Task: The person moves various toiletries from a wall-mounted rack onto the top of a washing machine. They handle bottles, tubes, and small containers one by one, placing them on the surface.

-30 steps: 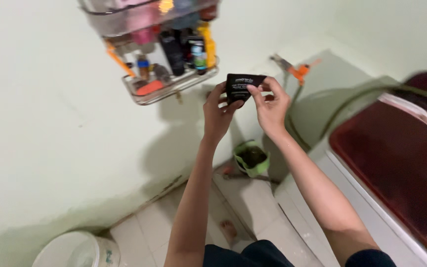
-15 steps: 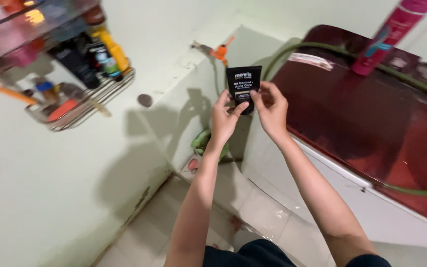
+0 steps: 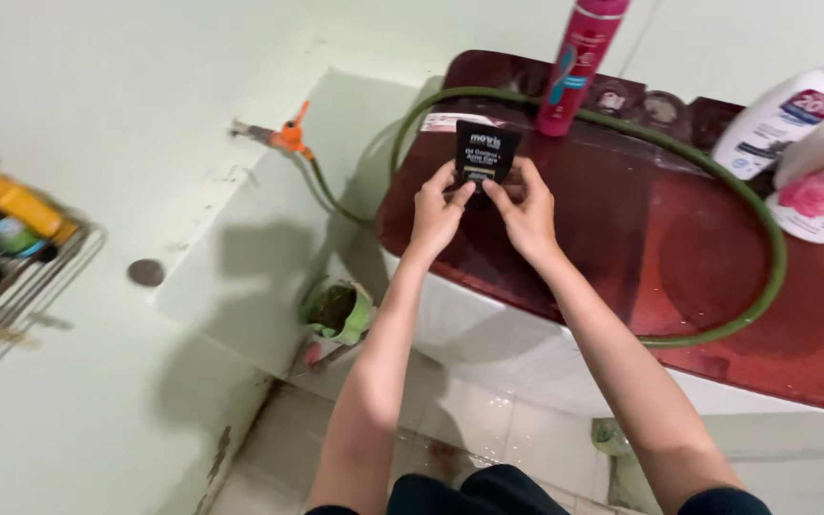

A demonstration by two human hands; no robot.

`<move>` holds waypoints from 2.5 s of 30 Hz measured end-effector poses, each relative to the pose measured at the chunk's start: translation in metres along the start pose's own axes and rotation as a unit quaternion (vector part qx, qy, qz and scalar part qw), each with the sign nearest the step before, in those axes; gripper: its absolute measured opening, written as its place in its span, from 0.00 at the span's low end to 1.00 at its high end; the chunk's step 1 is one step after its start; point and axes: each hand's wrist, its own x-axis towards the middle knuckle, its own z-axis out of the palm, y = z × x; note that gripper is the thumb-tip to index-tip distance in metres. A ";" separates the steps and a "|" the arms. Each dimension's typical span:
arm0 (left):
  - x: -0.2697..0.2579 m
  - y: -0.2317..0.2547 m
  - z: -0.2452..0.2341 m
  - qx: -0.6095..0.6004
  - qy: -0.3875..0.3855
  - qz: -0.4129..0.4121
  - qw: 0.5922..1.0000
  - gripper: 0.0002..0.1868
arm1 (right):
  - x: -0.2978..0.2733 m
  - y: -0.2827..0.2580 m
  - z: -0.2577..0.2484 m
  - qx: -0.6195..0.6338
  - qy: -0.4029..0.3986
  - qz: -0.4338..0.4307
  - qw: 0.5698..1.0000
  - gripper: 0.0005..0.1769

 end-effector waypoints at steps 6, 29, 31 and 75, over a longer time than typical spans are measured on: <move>0.053 -0.024 0.055 -0.010 -0.011 -0.059 0.998 0.20 | 0.049 0.036 -0.034 -0.019 0.055 -0.023 0.998 0.17; 0.131 -0.155 0.094 0.070 -0.026 -0.173 0.982 0.31 | 0.141 0.141 0.001 -0.159 0.154 0.001 0.975 0.12; 0.132 -0.152 0.094 0.069 -0.030 -0.169 0.983 0.31 | 0.143 0.143 0.002 -0.152 0.146 0.000 0.978 0.14; 0.031 -0.038 -0.193 0.023 0.120 -0.075 0.990 0.25 | 0.080 0.050 0.263 0.160 0.061 0.041 0.984 0.11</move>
